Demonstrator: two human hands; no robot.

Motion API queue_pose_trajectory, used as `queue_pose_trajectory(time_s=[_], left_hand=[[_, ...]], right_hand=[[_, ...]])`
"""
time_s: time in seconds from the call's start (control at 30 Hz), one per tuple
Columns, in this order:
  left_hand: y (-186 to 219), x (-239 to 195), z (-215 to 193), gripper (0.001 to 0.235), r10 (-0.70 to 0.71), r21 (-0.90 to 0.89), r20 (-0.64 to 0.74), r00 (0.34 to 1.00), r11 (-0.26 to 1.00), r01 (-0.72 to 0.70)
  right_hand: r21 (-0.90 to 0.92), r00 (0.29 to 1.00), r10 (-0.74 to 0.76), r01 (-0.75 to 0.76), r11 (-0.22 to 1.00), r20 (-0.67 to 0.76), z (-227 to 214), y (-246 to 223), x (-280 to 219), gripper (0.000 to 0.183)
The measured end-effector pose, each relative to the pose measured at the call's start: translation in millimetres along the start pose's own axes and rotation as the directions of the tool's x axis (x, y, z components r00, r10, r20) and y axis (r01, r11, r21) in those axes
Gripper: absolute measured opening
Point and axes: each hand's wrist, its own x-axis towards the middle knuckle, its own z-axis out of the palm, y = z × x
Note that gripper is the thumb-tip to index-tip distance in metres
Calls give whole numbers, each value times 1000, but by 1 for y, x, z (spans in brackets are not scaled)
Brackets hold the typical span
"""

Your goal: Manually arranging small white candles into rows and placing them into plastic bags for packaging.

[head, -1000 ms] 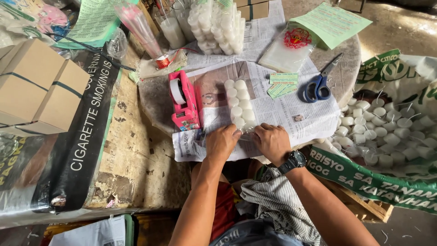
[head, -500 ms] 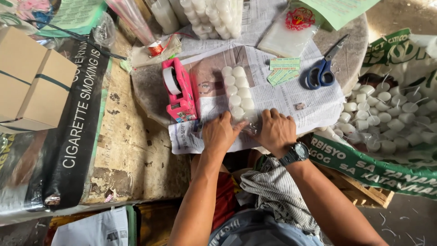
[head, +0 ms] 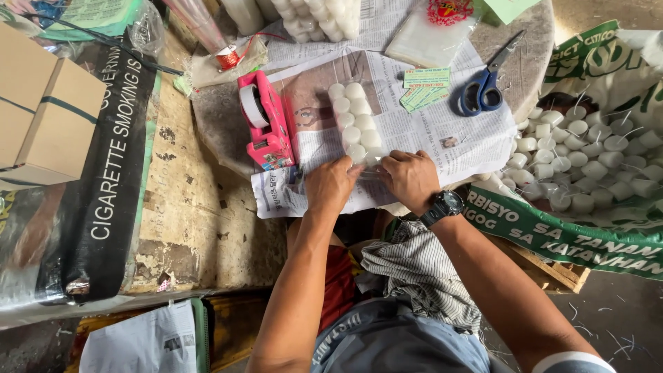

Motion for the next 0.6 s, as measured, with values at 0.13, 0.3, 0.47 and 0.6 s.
queue_pose_trajectory(time_s=[0.13, 0.3, 0.47, 0.6], left_hand=[[-1, -1, 3, 27, -3, 21, -3, 1000, 1000, 3], [2, -4, 2, 31, -35, 25, -40, 999, 999, 36], [15, -3, -9, 37, -124, -13, -3, 992, 992, 124], [14, -7, 12, 31, -145, -12, -27, 989, 989, 144]], right_hand=[[-2, 999, -27, 27, 1000, -38, 18, 7, -5, 22], [-64, 996, -41, 35, 997, -82, 18, 1, -7, 17], [-52, 1000, 0, 0, 999, 11, -26, -20, -4, 12], [-41, 1000, -1, 1, 999, -4, -17, -19, -9, 17]])
